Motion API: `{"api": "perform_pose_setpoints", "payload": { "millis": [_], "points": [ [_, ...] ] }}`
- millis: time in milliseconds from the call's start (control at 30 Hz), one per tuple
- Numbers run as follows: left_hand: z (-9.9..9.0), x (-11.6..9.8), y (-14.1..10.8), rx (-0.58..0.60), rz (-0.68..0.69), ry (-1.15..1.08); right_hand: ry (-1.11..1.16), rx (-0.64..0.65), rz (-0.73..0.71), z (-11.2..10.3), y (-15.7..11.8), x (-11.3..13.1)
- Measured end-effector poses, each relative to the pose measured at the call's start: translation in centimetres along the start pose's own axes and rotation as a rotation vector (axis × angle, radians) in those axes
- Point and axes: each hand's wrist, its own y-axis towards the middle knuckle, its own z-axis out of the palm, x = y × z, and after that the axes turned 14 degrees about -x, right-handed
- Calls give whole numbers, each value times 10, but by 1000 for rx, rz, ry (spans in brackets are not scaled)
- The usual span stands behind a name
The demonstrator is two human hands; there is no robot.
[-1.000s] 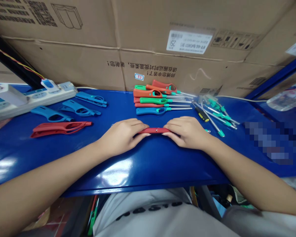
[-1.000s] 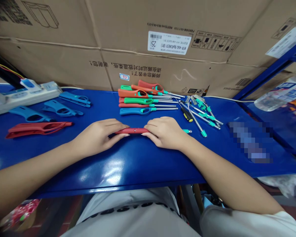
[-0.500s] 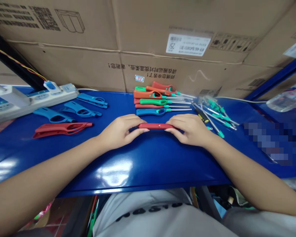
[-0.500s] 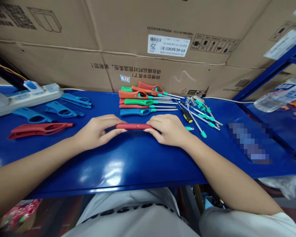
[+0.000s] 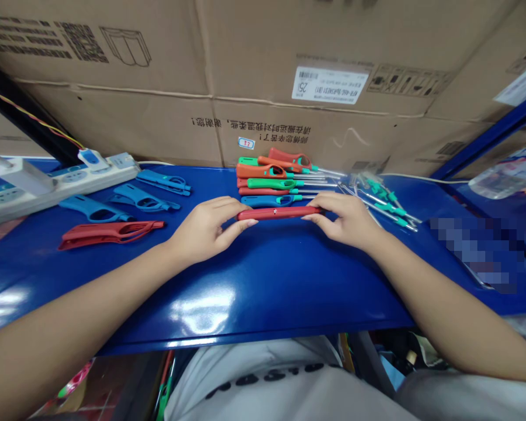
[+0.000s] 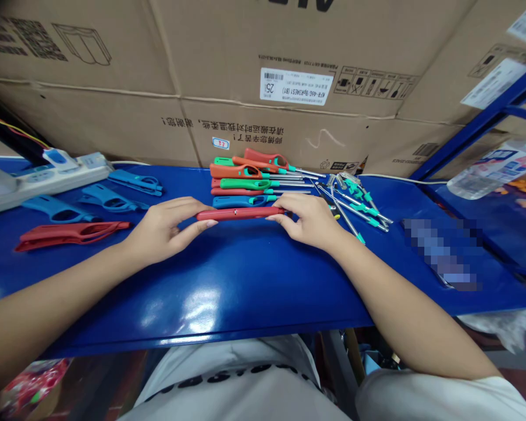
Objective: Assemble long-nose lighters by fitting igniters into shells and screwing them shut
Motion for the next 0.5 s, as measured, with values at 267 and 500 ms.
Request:
{"api": "perform_pose_setpoints", "payload": {
  "millis": [267, 500],
  "points": [
    [3, 2, -3, -12, -38, 21, -91, 17, -61, 0, 1, 7],
    [9, -8, -10, 101, 129, 124, -118, 154, -99, 2, 1, 22]
  ]
}}
